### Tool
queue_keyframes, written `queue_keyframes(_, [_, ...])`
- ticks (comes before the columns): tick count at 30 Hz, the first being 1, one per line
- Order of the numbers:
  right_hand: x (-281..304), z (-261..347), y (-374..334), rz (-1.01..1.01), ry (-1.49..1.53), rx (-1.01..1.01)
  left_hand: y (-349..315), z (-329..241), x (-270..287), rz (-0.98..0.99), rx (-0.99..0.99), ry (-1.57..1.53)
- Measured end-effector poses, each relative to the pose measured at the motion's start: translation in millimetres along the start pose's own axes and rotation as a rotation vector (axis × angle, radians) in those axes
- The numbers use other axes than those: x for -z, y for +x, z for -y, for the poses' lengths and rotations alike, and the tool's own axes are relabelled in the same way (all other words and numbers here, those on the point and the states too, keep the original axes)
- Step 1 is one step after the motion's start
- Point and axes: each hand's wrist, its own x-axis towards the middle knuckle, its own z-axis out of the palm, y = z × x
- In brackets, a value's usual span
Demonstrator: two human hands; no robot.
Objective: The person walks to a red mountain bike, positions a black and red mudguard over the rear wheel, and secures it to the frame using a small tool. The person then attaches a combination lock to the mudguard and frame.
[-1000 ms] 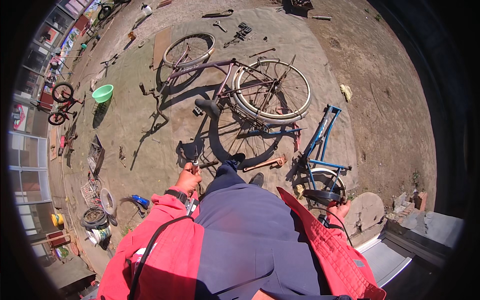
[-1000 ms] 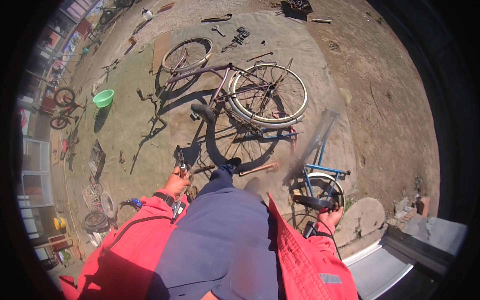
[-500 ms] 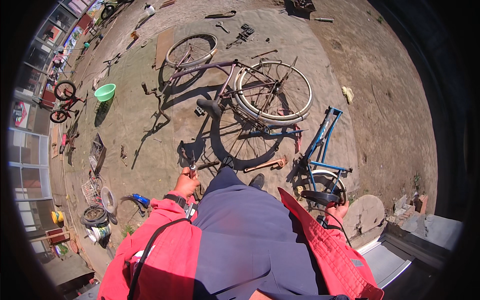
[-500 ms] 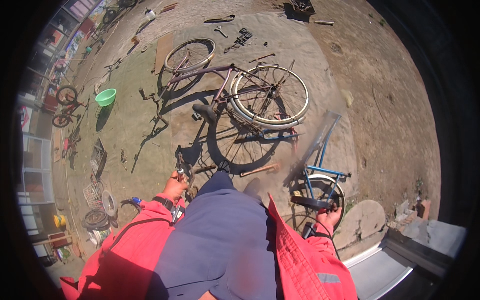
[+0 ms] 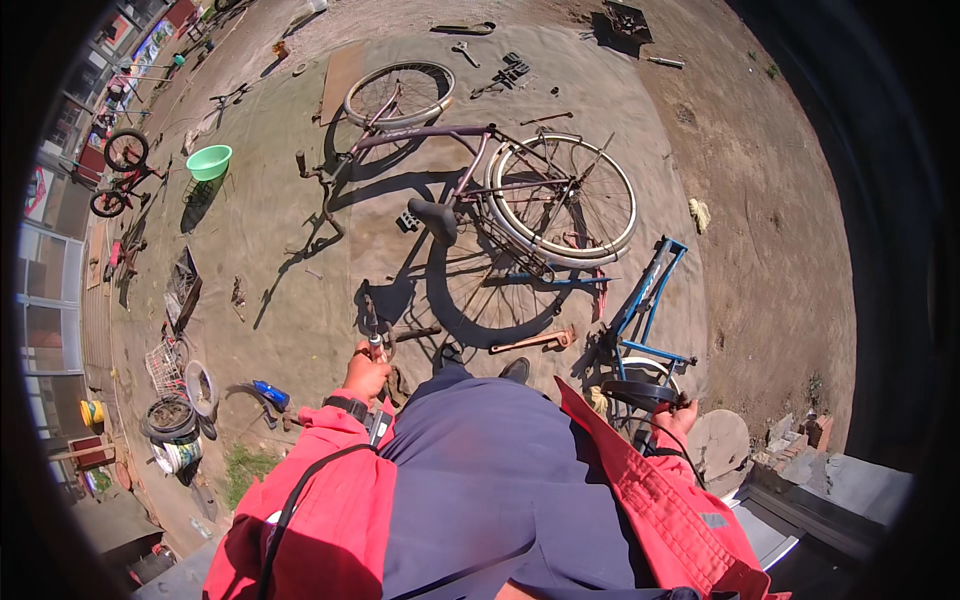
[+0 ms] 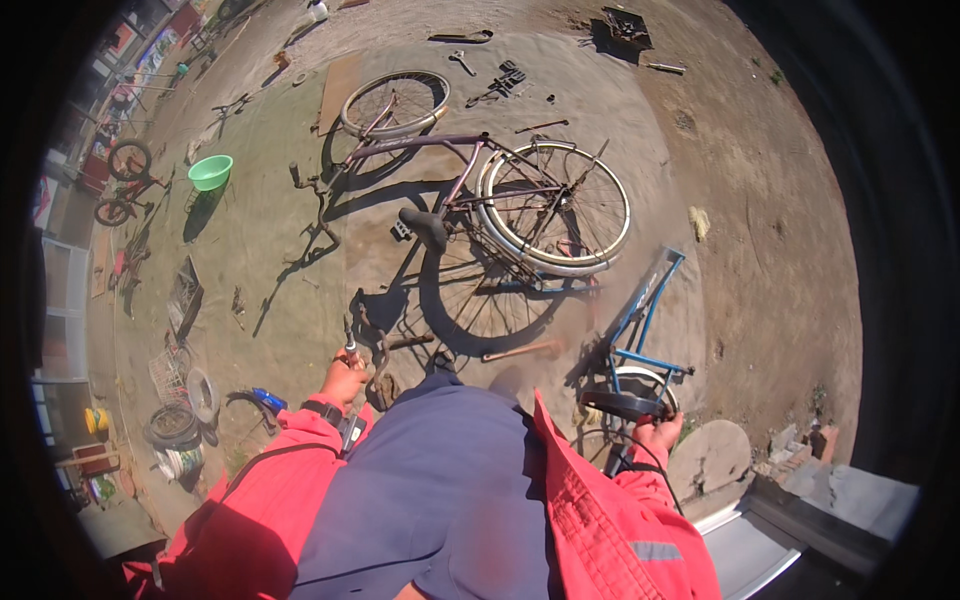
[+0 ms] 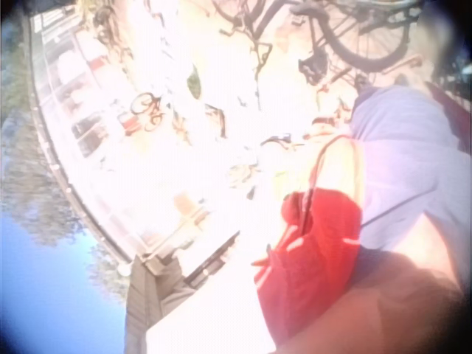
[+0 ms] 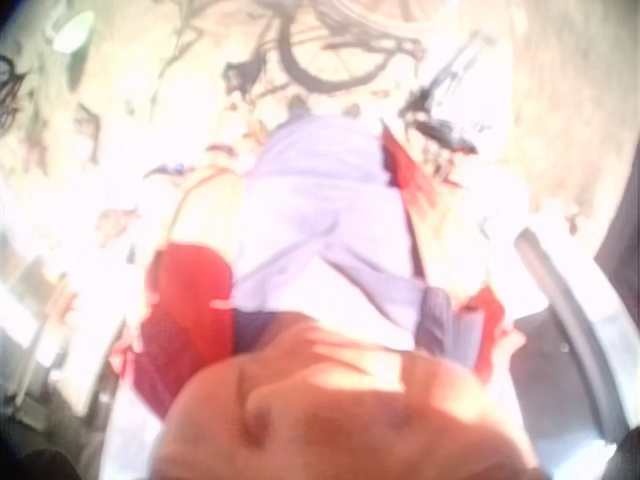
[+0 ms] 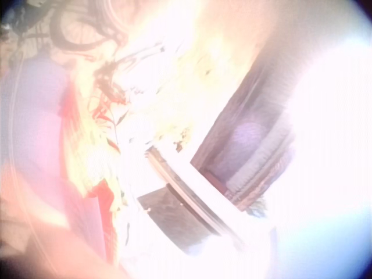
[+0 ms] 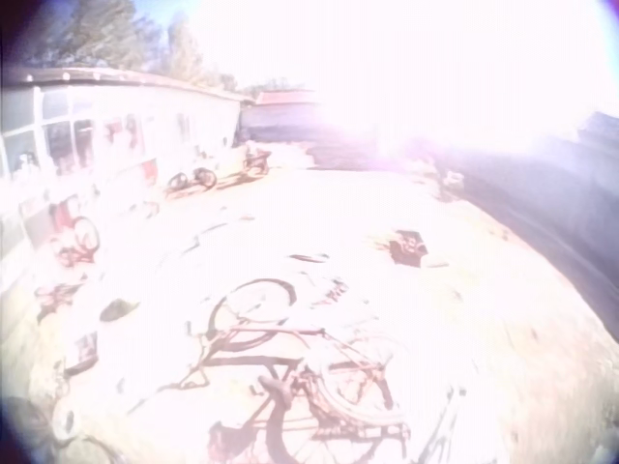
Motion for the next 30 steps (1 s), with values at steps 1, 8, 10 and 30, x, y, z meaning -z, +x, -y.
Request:
queue_keyframes(1, [-10.6,-5.0,-5.9,-0.001,-0.001,0.009,2.5,2.3,10.4,-0.014,0.008,-0.021])
queue_keyframes(8, [-96.4,-26.6,-54.0,0.175,-0.034,-0.038,21.1,10.7,81.7,-0.108,-0.004,0.015])
queue_keyframes(10, [-127.4,-33.0,-65.1,0.17,-0.003,0.02,22.1,10.6,99.3,-0.151,0.002,-0.026])
queue_keyframes(30, [-426.8,-187.0,-169.0,0.612,-0.184,-0.289,9.2,50.4,171.7,-0.514,0.113,-0.067])
